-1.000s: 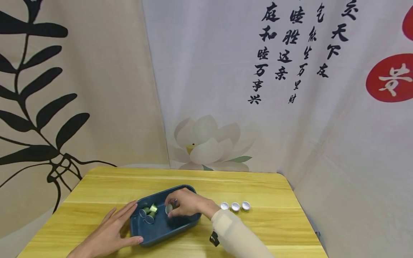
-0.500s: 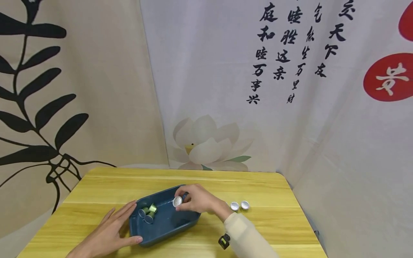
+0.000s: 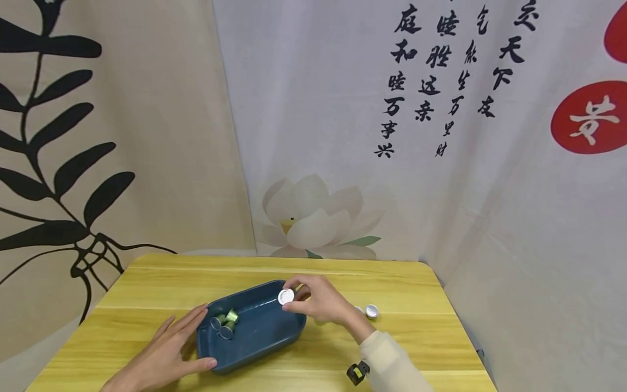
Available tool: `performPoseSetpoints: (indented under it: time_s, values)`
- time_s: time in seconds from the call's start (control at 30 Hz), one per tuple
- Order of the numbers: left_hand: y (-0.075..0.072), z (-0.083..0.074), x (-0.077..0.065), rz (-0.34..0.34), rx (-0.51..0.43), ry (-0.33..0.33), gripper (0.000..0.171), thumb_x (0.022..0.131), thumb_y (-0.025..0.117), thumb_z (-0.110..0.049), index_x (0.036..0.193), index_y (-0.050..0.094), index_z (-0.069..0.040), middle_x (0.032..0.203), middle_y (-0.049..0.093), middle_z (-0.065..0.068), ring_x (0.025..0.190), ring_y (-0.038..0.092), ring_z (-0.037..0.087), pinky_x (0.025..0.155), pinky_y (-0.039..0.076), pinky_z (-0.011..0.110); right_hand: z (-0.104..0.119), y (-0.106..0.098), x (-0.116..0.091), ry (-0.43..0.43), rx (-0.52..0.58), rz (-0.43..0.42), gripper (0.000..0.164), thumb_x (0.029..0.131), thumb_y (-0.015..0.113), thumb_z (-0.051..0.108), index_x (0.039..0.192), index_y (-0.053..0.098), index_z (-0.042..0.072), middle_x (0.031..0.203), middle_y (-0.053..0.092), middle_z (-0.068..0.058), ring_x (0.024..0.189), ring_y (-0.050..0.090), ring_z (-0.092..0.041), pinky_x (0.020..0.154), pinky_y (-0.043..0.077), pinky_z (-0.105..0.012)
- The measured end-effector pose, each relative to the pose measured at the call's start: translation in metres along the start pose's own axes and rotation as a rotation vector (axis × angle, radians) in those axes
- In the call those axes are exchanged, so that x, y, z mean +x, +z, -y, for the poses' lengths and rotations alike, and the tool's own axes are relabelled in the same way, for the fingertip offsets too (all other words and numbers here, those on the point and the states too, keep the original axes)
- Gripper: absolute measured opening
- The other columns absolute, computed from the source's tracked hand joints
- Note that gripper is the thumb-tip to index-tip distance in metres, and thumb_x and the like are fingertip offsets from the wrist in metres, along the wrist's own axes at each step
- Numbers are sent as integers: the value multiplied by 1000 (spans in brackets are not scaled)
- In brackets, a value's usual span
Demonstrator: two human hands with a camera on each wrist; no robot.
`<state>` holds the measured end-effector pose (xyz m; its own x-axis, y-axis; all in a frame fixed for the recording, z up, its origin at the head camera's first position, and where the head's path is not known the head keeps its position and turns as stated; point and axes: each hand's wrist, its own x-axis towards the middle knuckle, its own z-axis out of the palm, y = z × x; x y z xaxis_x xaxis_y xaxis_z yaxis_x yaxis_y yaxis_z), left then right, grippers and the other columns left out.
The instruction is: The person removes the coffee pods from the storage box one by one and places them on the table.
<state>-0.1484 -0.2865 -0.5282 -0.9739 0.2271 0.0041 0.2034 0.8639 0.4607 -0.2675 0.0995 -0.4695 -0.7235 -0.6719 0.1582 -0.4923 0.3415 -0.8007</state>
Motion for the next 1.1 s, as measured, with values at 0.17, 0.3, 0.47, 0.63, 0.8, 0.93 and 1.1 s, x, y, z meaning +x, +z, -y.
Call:
performPoseSetpoints:
  time_s: [0.17,0.3,0.47,0.63,0.8,0.93,1.1]
  values:
    - [0,0,0,-1,-7,1,129,83,84,-81,174,41,-1,183,38,21,161,49,52,130,15,89,-5,-8,-13,-35,-15,-62,34,99,90,21,131,77,18,108,86,-1,91,81,-9,85,62,-24]
    - [0,0,1,-4,3,7,128,84,84,-82,174,41,-1,183,38,20,162,49,51,130,16,89,-9,-12,-24,-28,-8,-96,33,99,90,20,130,78,18,106,85,-3,89,80,-9,81,63,-25]
    - [-1,0,1,-4,0,8,127,84,83,-82,174,41,-1,184,37,20,162,49,51,130,16,89,-15,-17,-36,-3,5,-129,36,98,91,19,130,77,16,109,84,-6,91,80,-9,78,62,-22]
    - [-1,-1,0,6,-1,2,128,85,83,-82,174,40,-1,184,36,21,162,47,52,130,16,89,-24,-20,-48,17,21,-145,35,97,91,19,129,77,15,112,83,-8,93,81,-9,79,63,-23]
    - [-1,-1,0,-1,2,9,127,85,83,-81,173,41,0,184,37,21,162,48,52,129,16,90,-32,-21,-59,33,56,-155,35,96,92,19,127,77,12,109,85,-11,95,82,-8,81,64,-22]
    - [-1,-1,0,2,2,6,128,84,83,-82,174,41,0,184,37,21,162,48,51,130,16,90,-37,-20,-67,40,72,-156,35,97,91,17,128,76,10,111,86,-12,98,82,-8,84,66,-23]
    - [0,-1,1,10,17,1,129,84,82,-84,174,41,-1,184,37,21,162,48,50,130,17,90,-39,-18,-73,53,80,-165,36,97,91,16,128,76,8,115,85,-14,100,82,-8,84,67,-23]
